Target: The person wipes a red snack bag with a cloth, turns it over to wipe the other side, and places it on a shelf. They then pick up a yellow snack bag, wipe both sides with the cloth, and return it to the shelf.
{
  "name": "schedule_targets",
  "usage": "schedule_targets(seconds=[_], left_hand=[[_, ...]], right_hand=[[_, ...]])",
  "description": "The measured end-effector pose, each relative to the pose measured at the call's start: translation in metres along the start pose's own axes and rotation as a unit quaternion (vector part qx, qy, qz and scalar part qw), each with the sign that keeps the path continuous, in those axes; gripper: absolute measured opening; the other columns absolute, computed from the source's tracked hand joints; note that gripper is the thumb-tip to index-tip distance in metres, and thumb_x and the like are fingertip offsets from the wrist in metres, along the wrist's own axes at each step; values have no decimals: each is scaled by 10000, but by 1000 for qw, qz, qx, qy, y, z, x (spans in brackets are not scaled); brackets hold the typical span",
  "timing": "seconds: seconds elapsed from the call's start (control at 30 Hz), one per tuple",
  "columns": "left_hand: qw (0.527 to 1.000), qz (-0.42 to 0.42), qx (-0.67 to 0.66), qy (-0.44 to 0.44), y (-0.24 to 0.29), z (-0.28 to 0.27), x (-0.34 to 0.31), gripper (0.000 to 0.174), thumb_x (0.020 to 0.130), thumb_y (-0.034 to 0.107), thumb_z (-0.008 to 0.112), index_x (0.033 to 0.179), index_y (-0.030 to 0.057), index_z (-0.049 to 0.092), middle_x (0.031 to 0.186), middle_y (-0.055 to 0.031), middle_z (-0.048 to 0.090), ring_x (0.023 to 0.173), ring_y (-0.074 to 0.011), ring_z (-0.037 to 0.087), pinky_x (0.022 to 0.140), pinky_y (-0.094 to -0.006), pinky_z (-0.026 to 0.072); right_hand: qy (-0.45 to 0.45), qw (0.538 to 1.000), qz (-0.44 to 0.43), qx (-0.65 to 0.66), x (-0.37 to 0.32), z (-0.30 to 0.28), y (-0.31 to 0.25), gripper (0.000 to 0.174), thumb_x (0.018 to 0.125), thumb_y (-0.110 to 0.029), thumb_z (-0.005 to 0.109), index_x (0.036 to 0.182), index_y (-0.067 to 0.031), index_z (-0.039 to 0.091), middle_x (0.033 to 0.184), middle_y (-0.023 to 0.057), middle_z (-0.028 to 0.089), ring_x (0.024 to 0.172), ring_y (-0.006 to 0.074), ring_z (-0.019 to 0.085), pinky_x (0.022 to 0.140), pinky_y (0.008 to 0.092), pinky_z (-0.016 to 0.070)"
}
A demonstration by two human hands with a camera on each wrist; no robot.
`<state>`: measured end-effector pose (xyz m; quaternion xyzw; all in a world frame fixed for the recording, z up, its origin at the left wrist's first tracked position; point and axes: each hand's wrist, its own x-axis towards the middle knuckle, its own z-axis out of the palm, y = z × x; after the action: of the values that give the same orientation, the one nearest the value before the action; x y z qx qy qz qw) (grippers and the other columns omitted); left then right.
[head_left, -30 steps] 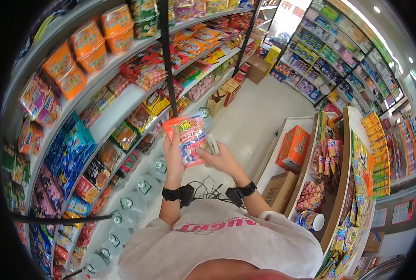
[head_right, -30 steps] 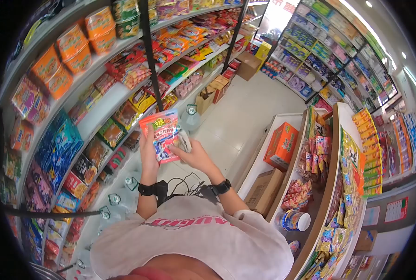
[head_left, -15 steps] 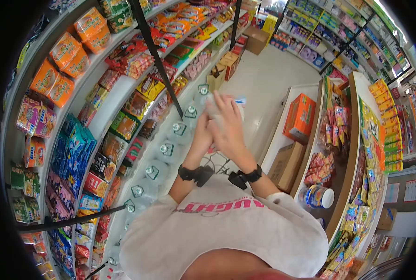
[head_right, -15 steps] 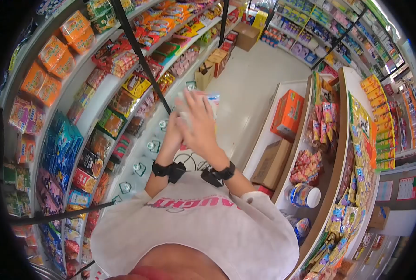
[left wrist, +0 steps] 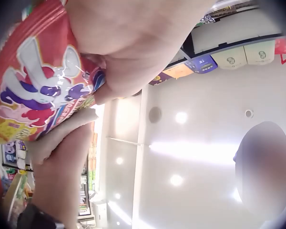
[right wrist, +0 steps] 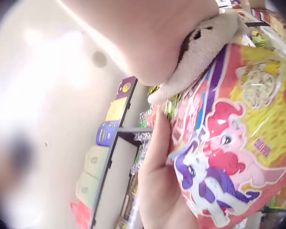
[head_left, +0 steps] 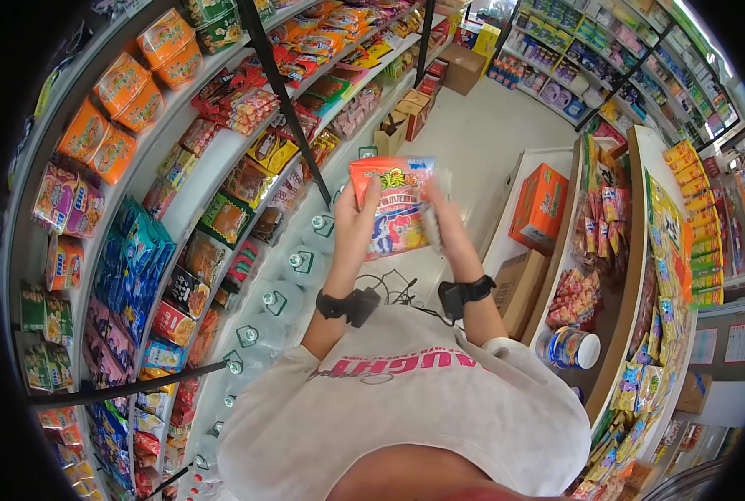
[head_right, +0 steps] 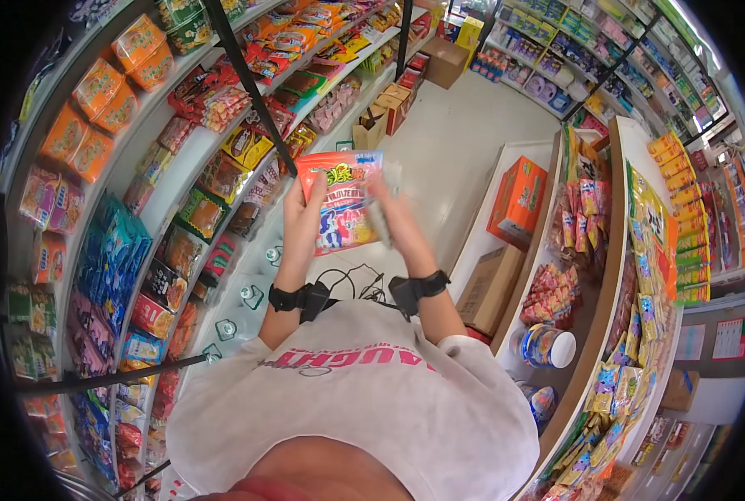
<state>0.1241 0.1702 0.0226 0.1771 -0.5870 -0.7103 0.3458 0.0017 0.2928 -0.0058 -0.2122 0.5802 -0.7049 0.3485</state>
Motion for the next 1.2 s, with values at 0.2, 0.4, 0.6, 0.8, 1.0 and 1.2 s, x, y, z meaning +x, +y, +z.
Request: schedule_targets(seconds=[0.2, 0.4, 0.6, 0.8, 1.0, 1.2], left_hand=[[942, 187, 240, 143, -9, -4, 4, 649, 832, 128, 790, 1367, -39, 462, 1372, -213, 502, 1271, -303, 506, 1079, -407, 385], [993, 112, 20, -20, 4, 30, -15, 607, 1016, 306, 548, 1499, 14, 327, 1474, -151, 437, 1366, -254, 429, 1132, -378, 342], [968, -57, -228, -87, 9, 25, -17, 687, 1076, 524, 196, 1534, 17, 266, 1517, -118, 401, 1383, -218, 408, 1135, -346, 338], [975, -111, -148, -125, -12, 20, -14, 713, 1049, 595, 235, 1513, 58, 307, 1484, -119, 431, 1374, -209, 431, 1140, -371, 339], [985, -97, -79, -119, -19, 12, -17, 579, 1071, 491, 351, 1364, 14, 500, 1285, -84, 578, 1180, -131, 540, 1008, -286, 426], [996, -59, -64, 9, 5, 27, -23, 429, 1040, 348, 542, 1270, -14, 570, 1174, -54, 637, 1083, -106, 575, 959, -283, 443]], right_hand=[[27, 987, -153, -51, -19, 29, -8, 274, 997, -206, 623, 1153, 19, 635, 1005, 38, 702, 882, 100, 625, 764, 283, 513], [32, 947, -262, -180, -31, 43, -19, 418, 995, -175, 564, 1362, 18, 517, 1368, 163, 558, 1231, 246, 543, 1027, 359, 417], [19, 837, -409, -363, -30, 55, -30, 536, 949, -171, 556, 1450, -18, 444, 1537, 202, 385, 1434, 379, 349, 1187, 481, 226], [44, 834, -393, -384, -7, 47, -38, 374, 899, -168, 596, 1230, 5, 610, 1304, 180, 603, 1326, 402, 470, 1155, 499, 289], [46, 797, -437, -415, -3, 39, -24, 310, 902, -205, 621, 1123, 11, 642, 1092, 184, 672, 1115, 351, 593, 1003, 450, 436], [47, 987, -73, -136, -2, 16, -36, 371, 986, -366, 608, 1106, -16, 637, 919, 33, 664, 808, 120, 596, 740, 295, 495]])
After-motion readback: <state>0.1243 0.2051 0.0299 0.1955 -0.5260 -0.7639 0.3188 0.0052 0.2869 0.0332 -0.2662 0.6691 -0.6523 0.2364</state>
